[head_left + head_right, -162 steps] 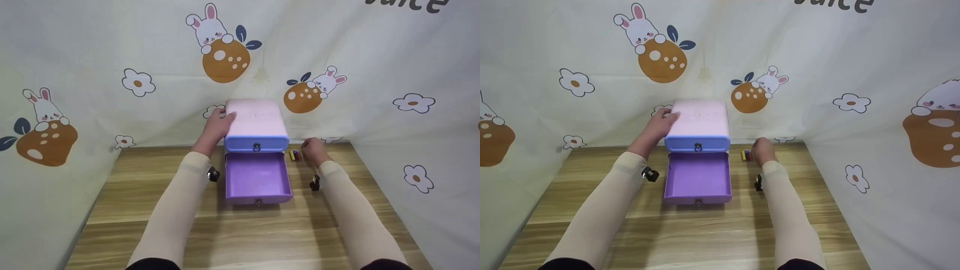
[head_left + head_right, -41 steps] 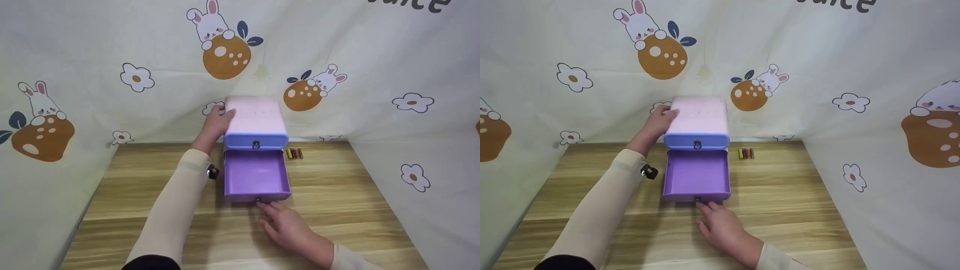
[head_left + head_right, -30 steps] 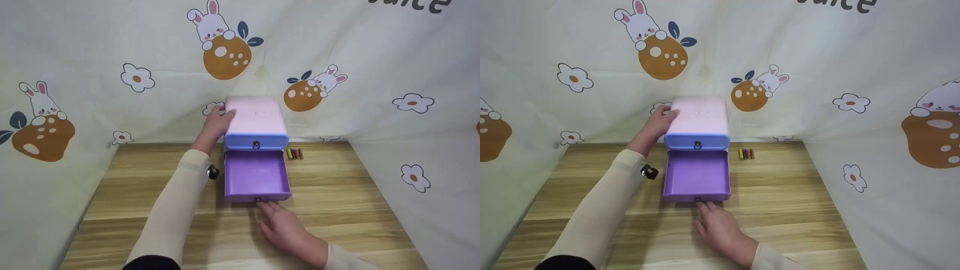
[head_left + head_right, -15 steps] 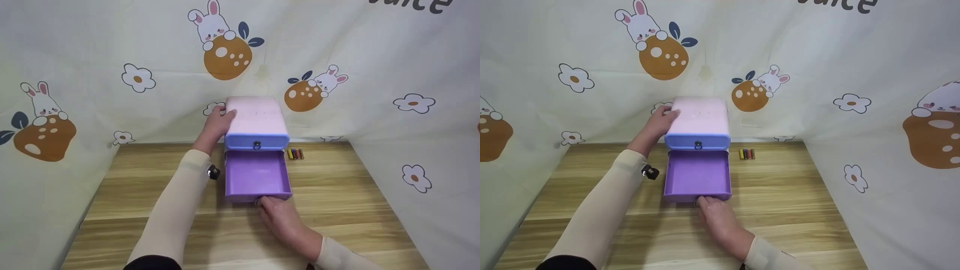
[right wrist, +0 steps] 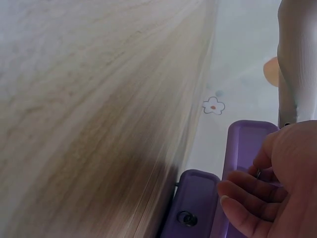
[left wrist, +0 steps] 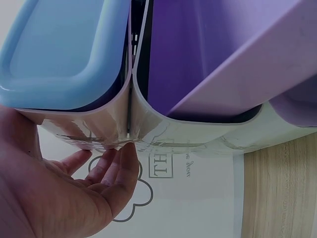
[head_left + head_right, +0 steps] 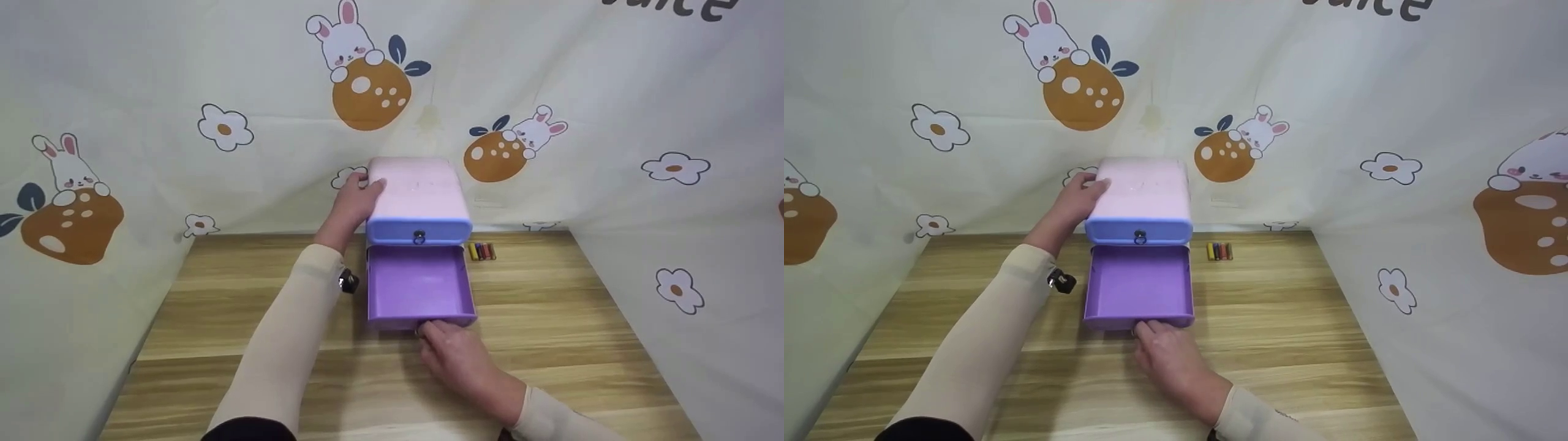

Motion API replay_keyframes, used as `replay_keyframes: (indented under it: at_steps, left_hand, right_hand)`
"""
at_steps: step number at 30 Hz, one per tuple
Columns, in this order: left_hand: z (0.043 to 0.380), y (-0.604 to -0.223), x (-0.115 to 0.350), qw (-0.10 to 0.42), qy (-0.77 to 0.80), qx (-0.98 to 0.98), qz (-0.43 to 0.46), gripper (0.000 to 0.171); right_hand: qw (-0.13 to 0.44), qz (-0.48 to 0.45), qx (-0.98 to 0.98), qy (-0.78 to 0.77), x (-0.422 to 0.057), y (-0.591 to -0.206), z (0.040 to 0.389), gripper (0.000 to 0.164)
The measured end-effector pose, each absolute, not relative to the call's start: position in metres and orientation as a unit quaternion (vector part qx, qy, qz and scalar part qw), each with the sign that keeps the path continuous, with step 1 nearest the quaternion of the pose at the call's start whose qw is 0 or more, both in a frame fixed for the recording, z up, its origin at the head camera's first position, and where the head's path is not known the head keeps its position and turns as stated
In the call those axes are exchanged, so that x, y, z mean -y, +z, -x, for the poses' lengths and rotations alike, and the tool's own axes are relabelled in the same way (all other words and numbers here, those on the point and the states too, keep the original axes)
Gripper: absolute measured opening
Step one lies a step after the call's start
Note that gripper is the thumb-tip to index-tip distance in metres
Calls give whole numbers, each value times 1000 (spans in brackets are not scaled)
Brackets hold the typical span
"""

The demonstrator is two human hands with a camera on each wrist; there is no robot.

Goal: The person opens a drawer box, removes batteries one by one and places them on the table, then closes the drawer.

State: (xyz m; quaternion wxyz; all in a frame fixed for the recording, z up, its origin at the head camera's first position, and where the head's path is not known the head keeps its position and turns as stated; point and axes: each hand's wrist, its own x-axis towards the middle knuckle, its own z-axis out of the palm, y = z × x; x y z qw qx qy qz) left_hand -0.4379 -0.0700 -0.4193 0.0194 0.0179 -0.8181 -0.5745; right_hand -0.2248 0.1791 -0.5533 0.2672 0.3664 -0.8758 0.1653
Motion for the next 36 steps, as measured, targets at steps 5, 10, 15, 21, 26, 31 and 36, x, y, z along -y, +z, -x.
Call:
replay_keyframes:
  at_steps: [5, 10, 15, 21, 26, 31, 36]
  left_hand:
    - [437, -419, 70, 18, -576, 817, -15, 69]
    - [437, -418, 71, 17, -578, 816, -14, 69]
    - [438, -419, 71, 14, -569, 822, -18, 70]
    - [438, -420, 71, 16, -568, 823, -19, 70]
    - [437, -418, 71, 16, -570, 821, -19, 70]
    - [436, -418, 70, 17, -570, 821, -19, 70]
    - [438, -419, 71, 15, -569, 822, -18, 70]
  right_hand:
    - [260, -365, 879, 166, -179, -553, 225, 20]
    - [252, -357, 883, 167, -178, -549, 223, 21]
    - [243, -354, 887, 167, -177, -543, 221, 22]
    - [217, -348, 897, 165, -177, -538, 218, 23]
    - [203, -344, 902, 164, -177, -534, 218, 24]
    - [200, -347, 901, 167, -176, -531, 218, 26]
    - [200, -347, 901, 165, -176, -529, 217, 26]
